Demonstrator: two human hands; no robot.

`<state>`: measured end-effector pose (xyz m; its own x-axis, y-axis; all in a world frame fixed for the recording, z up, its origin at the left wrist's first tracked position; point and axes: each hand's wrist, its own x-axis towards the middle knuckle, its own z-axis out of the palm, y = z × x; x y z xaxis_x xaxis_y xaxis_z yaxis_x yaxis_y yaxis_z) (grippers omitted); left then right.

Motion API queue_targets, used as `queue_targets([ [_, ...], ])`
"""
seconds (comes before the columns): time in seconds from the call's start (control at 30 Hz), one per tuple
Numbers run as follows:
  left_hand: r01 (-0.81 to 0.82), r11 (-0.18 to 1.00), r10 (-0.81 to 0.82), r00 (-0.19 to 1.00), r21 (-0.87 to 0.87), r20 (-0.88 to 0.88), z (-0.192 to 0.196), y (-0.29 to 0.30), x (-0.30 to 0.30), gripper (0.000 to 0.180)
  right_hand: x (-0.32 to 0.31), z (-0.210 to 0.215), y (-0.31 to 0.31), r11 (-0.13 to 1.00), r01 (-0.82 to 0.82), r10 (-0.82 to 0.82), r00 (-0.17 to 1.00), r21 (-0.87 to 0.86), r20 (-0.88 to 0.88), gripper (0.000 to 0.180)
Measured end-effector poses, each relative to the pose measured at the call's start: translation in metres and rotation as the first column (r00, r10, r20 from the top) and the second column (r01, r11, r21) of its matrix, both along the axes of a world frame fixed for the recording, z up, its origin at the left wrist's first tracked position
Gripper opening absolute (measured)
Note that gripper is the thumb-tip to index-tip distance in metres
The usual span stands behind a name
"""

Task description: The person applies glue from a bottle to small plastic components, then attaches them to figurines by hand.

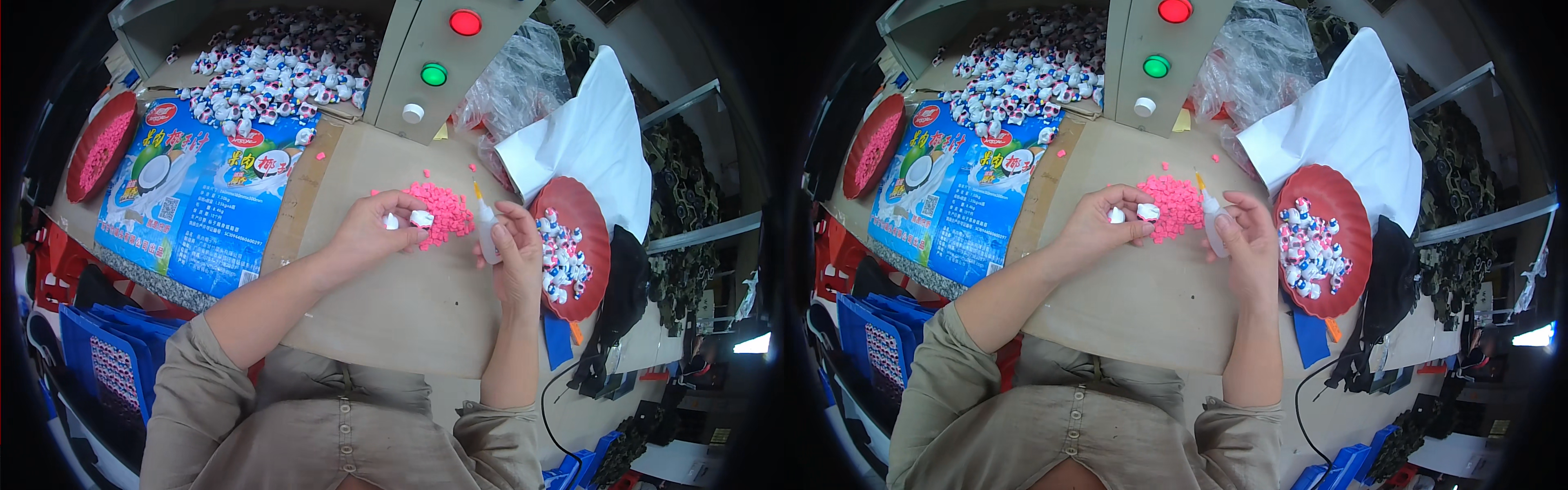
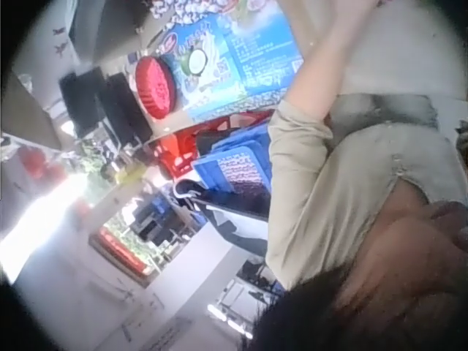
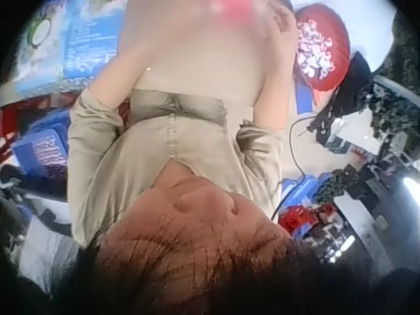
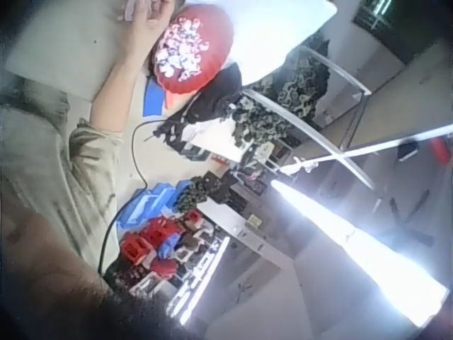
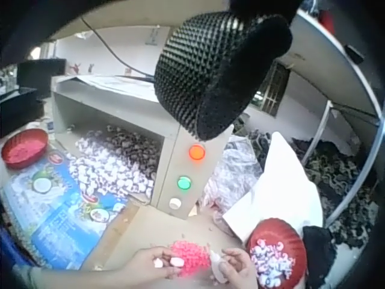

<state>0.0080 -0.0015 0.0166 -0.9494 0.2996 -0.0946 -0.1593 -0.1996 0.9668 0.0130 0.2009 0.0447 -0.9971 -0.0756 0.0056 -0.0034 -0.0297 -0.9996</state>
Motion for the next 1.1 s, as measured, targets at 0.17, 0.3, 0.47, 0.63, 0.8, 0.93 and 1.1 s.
queue_targets([
  [0.17, -0.012, 0.999, 0.010, 0.999, -0.031, -0.039, 0.000, 0.001, 0.000, 0.027, 0.000, -0.011, -0.002, 0.967, 0.125, -0.147, 0.985, -0.222, -0.085, 0.033],
  [0.3, -0.027, 0.999, 0.025, 0.998, -0.044, -0.052, -0.004, 0.000, -0.001, 0.026, 0.005, -0.007, -0.010, 0.911, 0.132, -0.153, 0.988, -0.390, -0.023, 0.031],
  [0.47, -0.031, 0.999, 0.030, 0.999, -0.025, -0.042, -0.003, 0.000, 0.000, 0.026, 0.008, -0.011, -0.011, 0.990, 0.077, -0.092, 0.988, -0.122, -0.128, 0.024],
  [0.63, -0.031, 0.999, 0.031, 0.999, -0.031, -0.022, -0.005, 0.001, -0.001, 0.026, 0.010, -0.015, -0.016, 0.996, 0.080, -0.063, 0.956, 0.050, -0.287, 0.022],
  [0.8, -0.027, 1.000, 0.027, 1.000, -0.007, -0.001, -0.006, 0.000, -0.002, 0.025, 0.010, -0.015, -0.017, 0.993, 0.065, -0.030, 0.948, 0.099, -0.318, 0.020],
  [0.93, -0.018, 1.000, 0.018, 1.000, -0.021, -0.005, -0.006, -0.001, -0.002, 0.025, 0.010, -0.014, -0.018, 0.990, 0.059, -0.014, 0.944, 0.126, -0.329, 0.020],
  [1.1, -0.018, 1.000, 0.019, 1.000, -0.018, 0.015, -0.005, 0.000, -0.002, 0.024, 0.010, -0.016, -0.018, 0.985, 0.071, -0.014, 0.941, 0.159, -0.337, 0.019],
])
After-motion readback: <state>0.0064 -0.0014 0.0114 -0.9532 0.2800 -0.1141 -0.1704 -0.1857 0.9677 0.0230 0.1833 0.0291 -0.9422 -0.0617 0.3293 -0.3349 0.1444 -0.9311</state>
